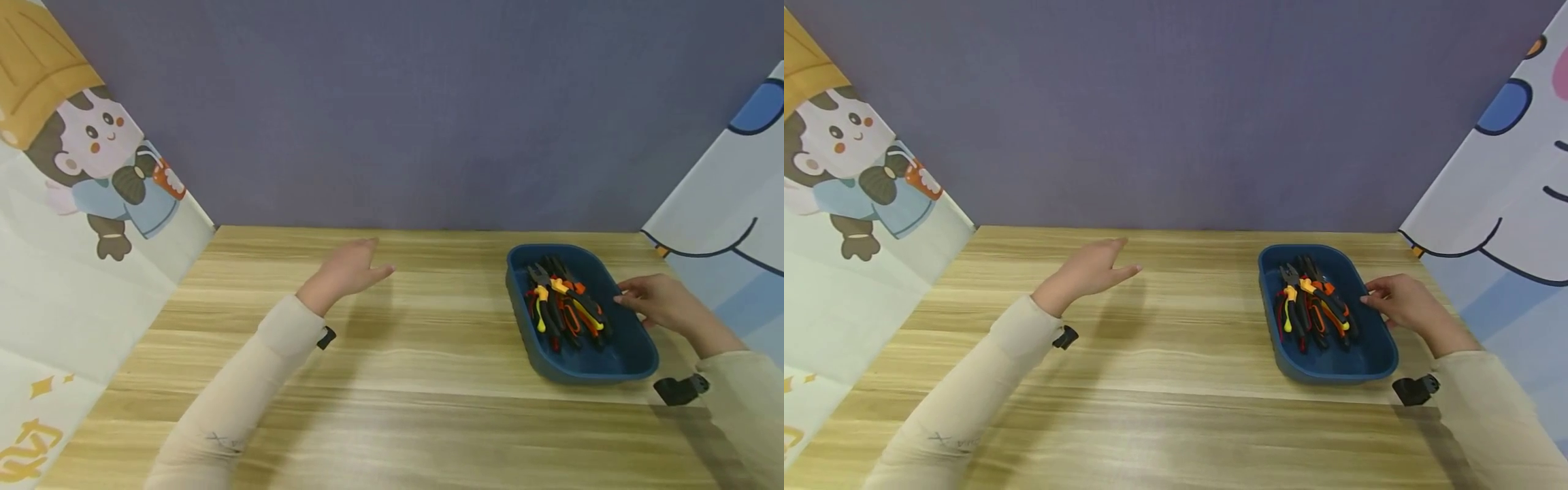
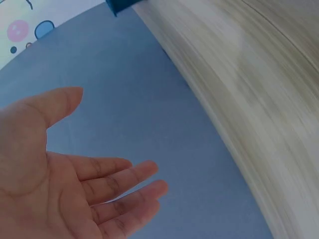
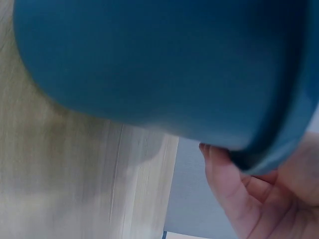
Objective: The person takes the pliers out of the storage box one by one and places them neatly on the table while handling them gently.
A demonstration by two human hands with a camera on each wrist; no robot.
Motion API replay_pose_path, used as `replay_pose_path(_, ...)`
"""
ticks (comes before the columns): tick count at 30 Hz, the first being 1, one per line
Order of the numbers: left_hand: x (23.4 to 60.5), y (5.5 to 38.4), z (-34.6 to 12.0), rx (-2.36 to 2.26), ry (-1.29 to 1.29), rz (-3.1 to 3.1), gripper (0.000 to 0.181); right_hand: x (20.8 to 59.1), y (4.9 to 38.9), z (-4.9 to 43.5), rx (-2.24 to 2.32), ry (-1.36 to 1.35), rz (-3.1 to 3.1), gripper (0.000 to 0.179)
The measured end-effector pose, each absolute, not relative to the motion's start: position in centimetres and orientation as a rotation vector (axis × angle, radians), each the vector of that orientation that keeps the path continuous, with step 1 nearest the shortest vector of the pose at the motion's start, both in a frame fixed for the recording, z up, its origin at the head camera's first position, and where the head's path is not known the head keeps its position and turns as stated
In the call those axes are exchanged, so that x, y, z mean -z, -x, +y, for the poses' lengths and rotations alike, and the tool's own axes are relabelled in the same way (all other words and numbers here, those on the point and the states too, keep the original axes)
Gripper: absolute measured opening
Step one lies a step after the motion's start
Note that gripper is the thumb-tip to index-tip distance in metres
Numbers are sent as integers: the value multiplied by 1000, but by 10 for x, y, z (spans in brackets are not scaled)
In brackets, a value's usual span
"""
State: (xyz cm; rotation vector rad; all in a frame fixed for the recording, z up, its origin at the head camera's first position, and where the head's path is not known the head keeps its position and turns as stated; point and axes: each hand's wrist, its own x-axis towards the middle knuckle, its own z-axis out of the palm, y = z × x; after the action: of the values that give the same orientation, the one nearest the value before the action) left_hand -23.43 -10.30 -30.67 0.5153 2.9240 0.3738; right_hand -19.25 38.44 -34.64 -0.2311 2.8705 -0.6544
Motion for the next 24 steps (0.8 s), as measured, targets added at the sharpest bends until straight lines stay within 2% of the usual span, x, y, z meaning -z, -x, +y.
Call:
replay_pose_path(17, 309, 231, -37, -442, -644, 2855, 73, 351, 195, 389, 625, 208, 2844, 47)
replay_pose_path(24, 304, 227, -6, -456, -750, 2805, 58, 350, 197, 389, 616, 220, 2856, 47)
